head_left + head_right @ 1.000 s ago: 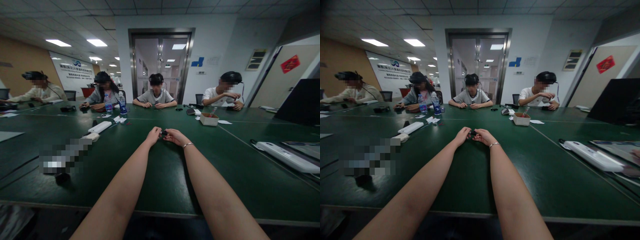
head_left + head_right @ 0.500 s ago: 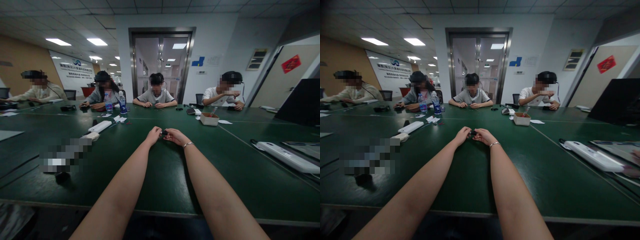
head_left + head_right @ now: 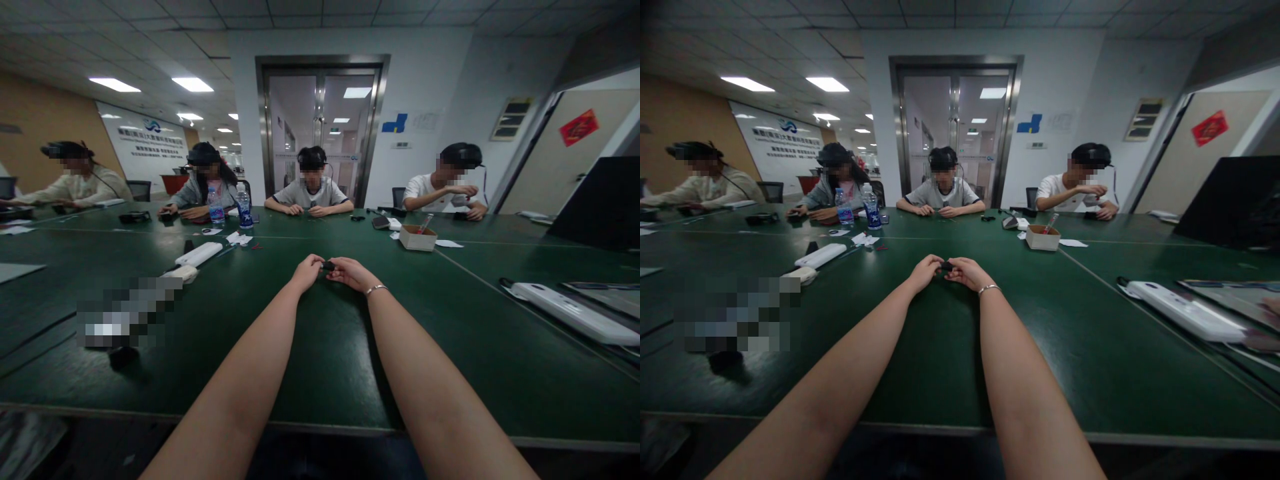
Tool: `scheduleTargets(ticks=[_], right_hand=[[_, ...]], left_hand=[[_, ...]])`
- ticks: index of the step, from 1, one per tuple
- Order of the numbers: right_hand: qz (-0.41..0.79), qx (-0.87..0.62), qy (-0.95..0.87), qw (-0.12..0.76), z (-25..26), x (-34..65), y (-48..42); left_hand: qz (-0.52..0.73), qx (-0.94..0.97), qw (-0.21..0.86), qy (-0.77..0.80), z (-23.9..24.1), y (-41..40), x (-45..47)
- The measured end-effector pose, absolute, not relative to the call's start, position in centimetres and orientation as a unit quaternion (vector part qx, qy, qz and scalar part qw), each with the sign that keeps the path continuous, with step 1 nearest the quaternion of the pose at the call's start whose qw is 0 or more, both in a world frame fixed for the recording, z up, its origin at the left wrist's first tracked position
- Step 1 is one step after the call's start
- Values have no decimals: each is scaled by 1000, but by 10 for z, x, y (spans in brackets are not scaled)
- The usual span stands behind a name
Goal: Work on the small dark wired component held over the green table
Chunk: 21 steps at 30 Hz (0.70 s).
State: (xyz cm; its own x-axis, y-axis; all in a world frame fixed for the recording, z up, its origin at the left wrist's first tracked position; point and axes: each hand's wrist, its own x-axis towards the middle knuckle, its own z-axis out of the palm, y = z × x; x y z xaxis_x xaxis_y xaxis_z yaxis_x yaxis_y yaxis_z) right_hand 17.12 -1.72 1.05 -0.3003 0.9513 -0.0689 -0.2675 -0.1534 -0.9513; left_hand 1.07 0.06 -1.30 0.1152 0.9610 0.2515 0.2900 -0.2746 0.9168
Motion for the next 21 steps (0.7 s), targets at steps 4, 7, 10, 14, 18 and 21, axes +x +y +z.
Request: scheduleTargets(ticks=[4, 7, 10, 14, 18, 21], right_hand=[[659, -374, -461, 462, 10, 171, -17], [661, -374, -462, 458, 10, 171, -16], [660, -371, -464, 460, 9, 172, -15], [660, -374, -466, 456, 10, 171, -16], [658, -369, -466, 463, 9, 171, -16], [658, -374, -464, 461, 8, 172, -15]], left_hand=[[456, 646, 385, 476, -13, 1, 12], [459, 651, 370, 478, -13, 0, 12], [466, 640, 371, 486, -12, 0, 12], [442, 659, 369, 484, -14, 1, 11], [458, 656, 361, 479, -15, 2, 12], [460, 644, 381, 477, -14, 1, 13]])
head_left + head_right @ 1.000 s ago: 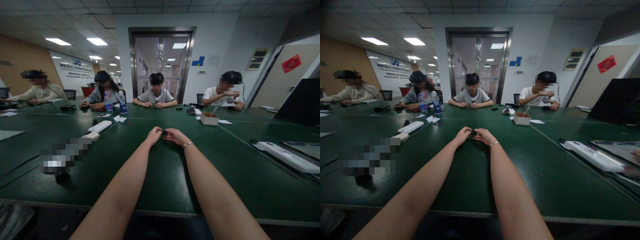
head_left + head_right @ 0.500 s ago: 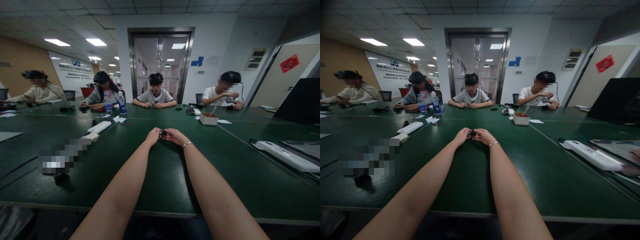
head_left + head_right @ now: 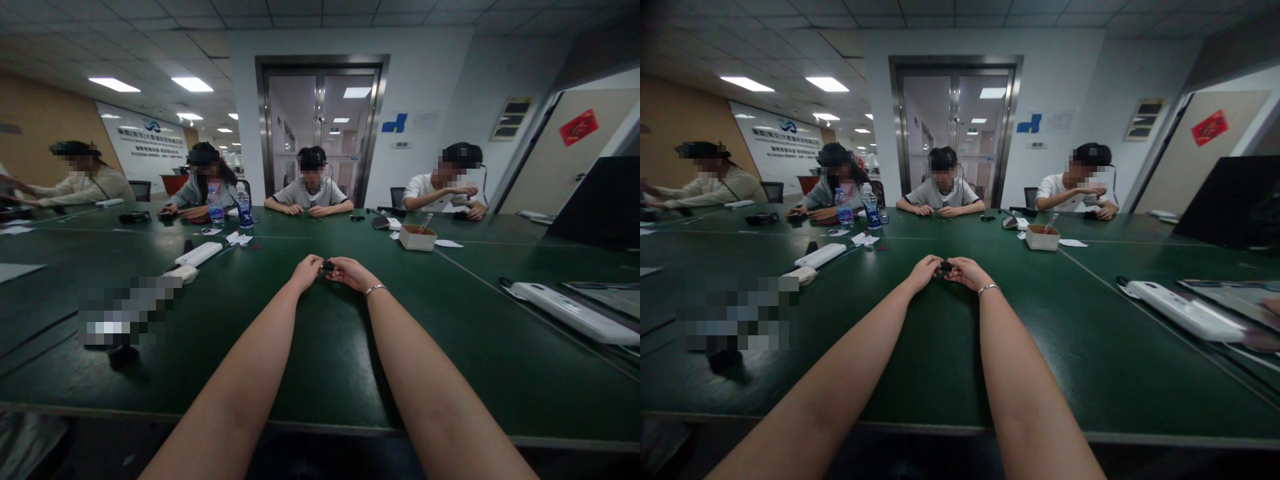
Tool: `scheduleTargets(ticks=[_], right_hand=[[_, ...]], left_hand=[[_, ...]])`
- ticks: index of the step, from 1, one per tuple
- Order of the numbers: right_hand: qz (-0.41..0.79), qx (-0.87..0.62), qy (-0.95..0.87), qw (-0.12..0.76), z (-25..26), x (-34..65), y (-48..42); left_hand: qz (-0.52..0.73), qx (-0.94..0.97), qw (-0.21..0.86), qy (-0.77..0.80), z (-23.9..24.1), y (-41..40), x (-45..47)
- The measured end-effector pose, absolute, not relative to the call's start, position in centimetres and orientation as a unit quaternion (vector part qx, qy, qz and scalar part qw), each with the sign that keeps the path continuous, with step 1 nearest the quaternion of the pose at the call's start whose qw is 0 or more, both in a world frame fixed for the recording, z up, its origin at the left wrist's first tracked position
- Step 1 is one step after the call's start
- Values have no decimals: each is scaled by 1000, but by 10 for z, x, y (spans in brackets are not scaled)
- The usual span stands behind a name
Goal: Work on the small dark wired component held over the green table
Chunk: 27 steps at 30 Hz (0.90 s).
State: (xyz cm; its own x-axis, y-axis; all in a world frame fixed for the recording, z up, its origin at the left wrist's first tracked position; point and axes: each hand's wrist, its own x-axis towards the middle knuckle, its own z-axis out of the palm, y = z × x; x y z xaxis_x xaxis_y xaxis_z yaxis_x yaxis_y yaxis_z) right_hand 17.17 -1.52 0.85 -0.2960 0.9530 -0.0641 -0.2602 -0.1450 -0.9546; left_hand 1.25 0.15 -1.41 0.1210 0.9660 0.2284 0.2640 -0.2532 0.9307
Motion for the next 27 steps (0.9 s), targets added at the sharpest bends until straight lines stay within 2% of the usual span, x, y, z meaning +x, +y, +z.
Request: scheduleTargets(ticks=[27], right_hand=[[665, -371, -460, 457, 9, 172, -15]], left_hand=[[456, 644, 380, 483, -14, 3, 12]])
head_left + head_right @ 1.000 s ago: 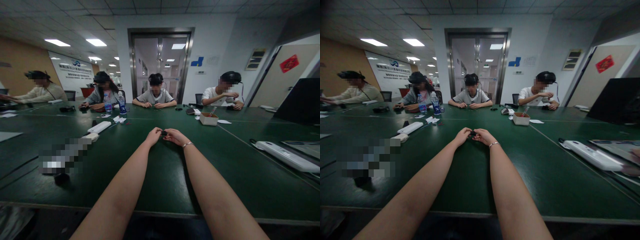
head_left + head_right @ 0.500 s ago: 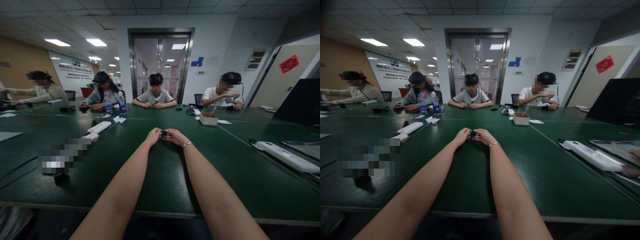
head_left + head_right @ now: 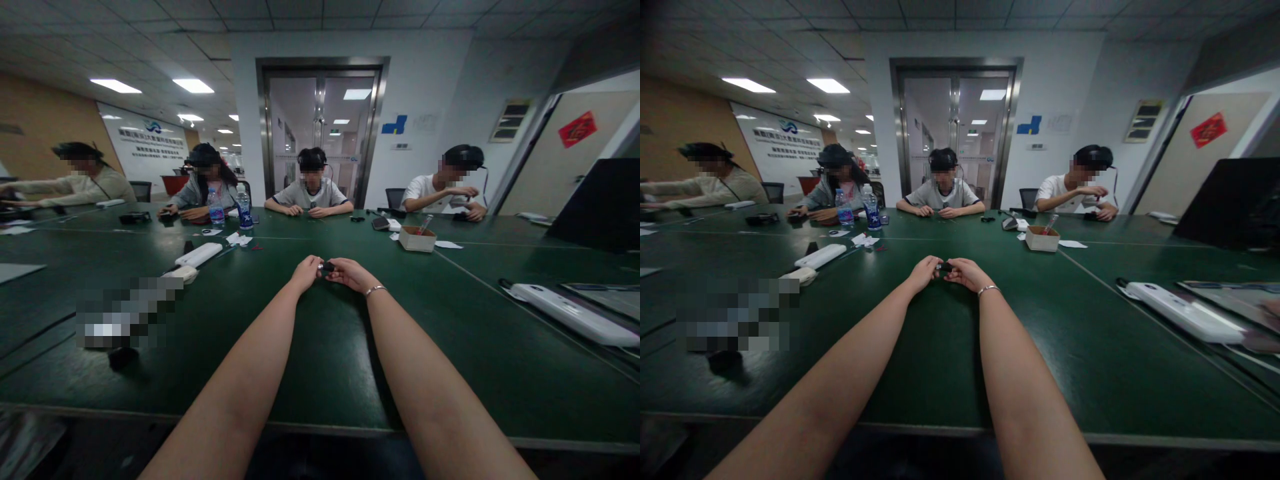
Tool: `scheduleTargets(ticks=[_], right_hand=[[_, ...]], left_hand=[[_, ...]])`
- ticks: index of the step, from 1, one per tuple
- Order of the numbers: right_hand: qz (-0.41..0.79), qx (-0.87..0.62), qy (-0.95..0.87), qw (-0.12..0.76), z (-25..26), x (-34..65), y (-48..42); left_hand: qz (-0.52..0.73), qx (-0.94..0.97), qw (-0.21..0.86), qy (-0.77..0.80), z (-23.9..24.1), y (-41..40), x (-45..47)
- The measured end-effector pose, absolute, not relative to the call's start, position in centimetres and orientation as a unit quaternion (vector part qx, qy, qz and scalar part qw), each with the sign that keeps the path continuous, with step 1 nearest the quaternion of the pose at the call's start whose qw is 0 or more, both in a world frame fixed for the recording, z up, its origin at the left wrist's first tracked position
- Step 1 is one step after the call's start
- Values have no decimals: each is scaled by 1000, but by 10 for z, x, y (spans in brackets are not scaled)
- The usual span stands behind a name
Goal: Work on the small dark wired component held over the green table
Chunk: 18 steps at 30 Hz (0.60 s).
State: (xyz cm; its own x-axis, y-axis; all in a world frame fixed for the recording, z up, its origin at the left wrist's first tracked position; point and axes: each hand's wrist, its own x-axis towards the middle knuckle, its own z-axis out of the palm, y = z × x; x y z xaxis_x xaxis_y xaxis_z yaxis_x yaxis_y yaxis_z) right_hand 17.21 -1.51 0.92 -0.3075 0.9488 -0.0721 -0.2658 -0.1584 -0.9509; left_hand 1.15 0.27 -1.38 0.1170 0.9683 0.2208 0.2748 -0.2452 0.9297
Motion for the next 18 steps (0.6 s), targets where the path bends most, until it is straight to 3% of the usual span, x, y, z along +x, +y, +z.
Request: scheduleTargets(ticks=[18], right_hand=[[660, -380, -453, 464, 8, 172, -13]], left_hand=[[503, 655, 338, 451, -13, 1, 9]])
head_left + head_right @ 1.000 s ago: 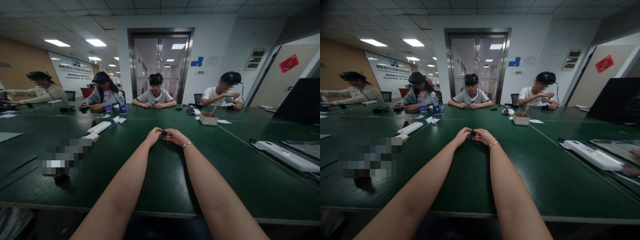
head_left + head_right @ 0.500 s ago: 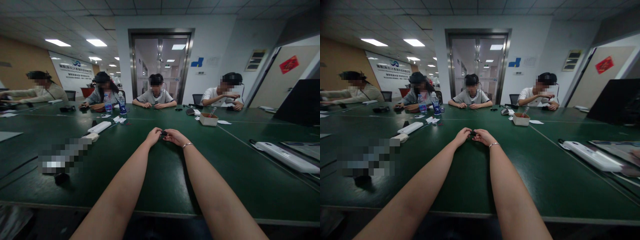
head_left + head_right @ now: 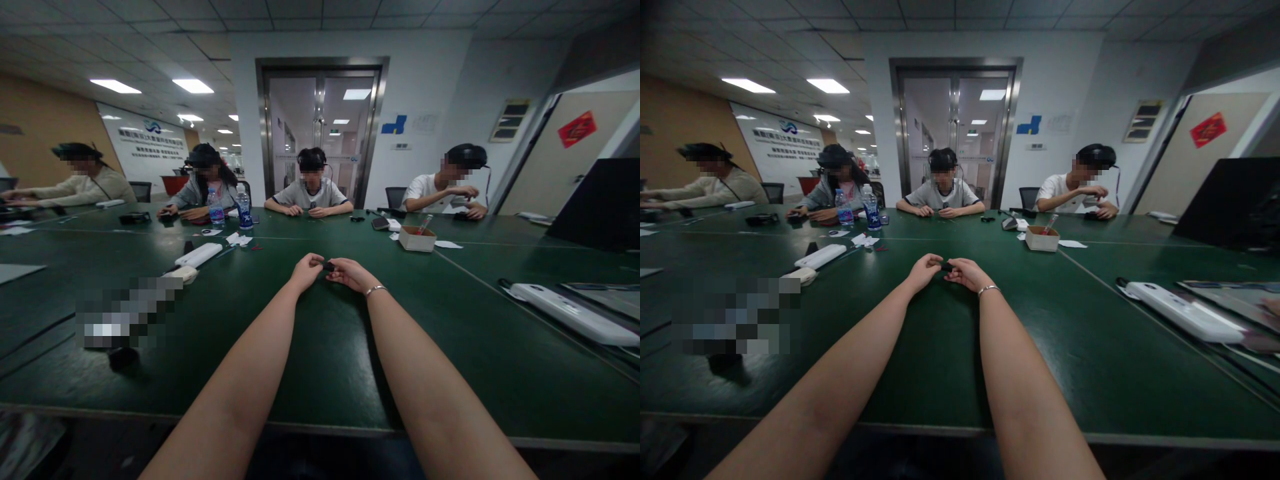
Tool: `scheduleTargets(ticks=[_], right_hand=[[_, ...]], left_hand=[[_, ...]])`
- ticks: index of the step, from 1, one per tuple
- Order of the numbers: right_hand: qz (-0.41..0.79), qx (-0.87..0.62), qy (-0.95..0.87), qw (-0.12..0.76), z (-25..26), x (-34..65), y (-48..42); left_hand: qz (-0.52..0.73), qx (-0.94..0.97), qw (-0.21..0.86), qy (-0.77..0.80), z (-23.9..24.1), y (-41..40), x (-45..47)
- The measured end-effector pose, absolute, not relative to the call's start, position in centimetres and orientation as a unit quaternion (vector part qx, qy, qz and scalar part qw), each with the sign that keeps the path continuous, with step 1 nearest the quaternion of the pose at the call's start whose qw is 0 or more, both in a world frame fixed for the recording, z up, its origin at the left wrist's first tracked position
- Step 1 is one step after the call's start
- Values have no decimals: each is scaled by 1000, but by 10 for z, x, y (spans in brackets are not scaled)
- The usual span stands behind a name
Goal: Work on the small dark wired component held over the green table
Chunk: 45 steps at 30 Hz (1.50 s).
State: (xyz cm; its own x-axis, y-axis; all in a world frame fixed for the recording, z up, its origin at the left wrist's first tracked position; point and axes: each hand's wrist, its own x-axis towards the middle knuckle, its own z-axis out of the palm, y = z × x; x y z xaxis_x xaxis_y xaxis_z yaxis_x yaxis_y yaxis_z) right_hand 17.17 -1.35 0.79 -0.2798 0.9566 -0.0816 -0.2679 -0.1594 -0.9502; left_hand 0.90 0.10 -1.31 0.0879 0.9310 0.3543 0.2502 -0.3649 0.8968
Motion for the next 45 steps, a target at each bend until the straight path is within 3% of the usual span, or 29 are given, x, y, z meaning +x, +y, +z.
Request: scheduleTargets(ticks=[19, 35, 45], right_hand=[[665, -361, -463, 462, 8, 174, -14], [663, -362, -466, 461, 8, 176, -14], [664, -364, -475, 449, 7, 175, -12]], left_hand=[[501, 624, 411, 436, -15, 4, 13], [404, 691, 313, 511, -9, -5, 7], [502, 641, 352, 463, -12, -1, 12]])
